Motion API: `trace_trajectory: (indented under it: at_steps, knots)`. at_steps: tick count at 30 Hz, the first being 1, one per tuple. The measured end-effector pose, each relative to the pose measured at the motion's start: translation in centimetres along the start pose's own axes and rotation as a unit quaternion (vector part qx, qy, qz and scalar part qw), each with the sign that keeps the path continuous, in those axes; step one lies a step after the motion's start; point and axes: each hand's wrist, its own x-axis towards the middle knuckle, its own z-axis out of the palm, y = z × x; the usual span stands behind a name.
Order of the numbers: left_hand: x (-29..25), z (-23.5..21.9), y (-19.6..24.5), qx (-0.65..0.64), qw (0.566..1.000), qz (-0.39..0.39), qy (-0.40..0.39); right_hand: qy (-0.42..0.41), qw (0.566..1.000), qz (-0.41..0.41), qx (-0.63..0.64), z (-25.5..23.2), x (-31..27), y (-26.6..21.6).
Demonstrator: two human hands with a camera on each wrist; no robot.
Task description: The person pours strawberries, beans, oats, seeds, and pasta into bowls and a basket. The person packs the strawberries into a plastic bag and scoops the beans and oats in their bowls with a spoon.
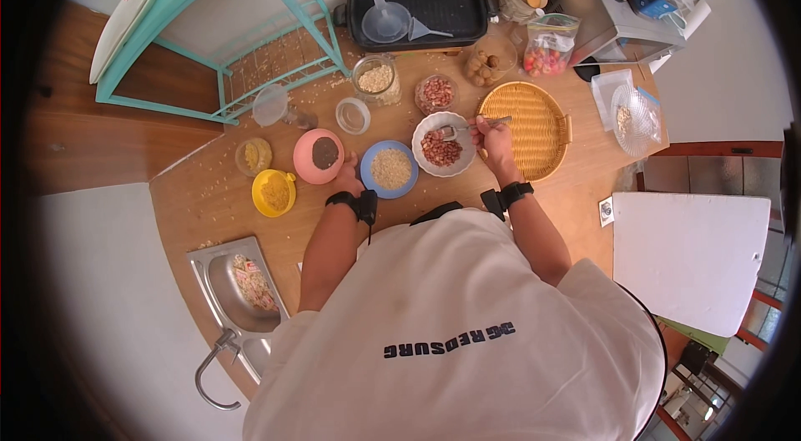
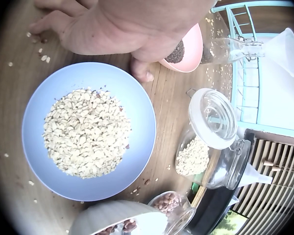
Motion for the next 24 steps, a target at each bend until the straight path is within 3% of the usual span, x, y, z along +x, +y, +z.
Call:
trace_trajectory:
  at_steps: [8,11,13,14,17,19,24]
  knots:
    - [-0.6,0.2,0.1,-0.038,0.999,-0.012,-0.005,-0.006,0.998,0.030,0.046,-0.1,-0.7,-0.9]
    - [2.3,-0.8,-0.9,-0.048,0.997,0.015,-0.064,-0.002,0.998,0.030,0.056,-0.4,-0.2,-1.0]
    - [5.6,-1.6,-1.2,0.073,0.985,0.017,-0.155,-0.001,0.998,0.032,0.057,-0.3,0.0,-1.6]
    - [6.3,-1.6,-1.4,0.073,0.985,0.017,-0.155,-0.007,0.999,0.023,0.046,-0.3,-0.1,-1.9]
    - [4.2,-1.0,-1.1,0.057,0.993,-0.003,-0.101,-0.014,0.999,0.013,0.041,-0.4,-0.2,-2.3]
    - [0.6,-0.3,-0.3,0.000,1.000,-0.005,-0.018,-0.018,0.999,0.009,0.047,-0.8,0.1,-2.0]
    - [2.2,-0.2,-0.3,0.007,0.999,-0.038,-0.003,-0.008,0.996,0.012,0.083,-1.5,0.7,-1.1]
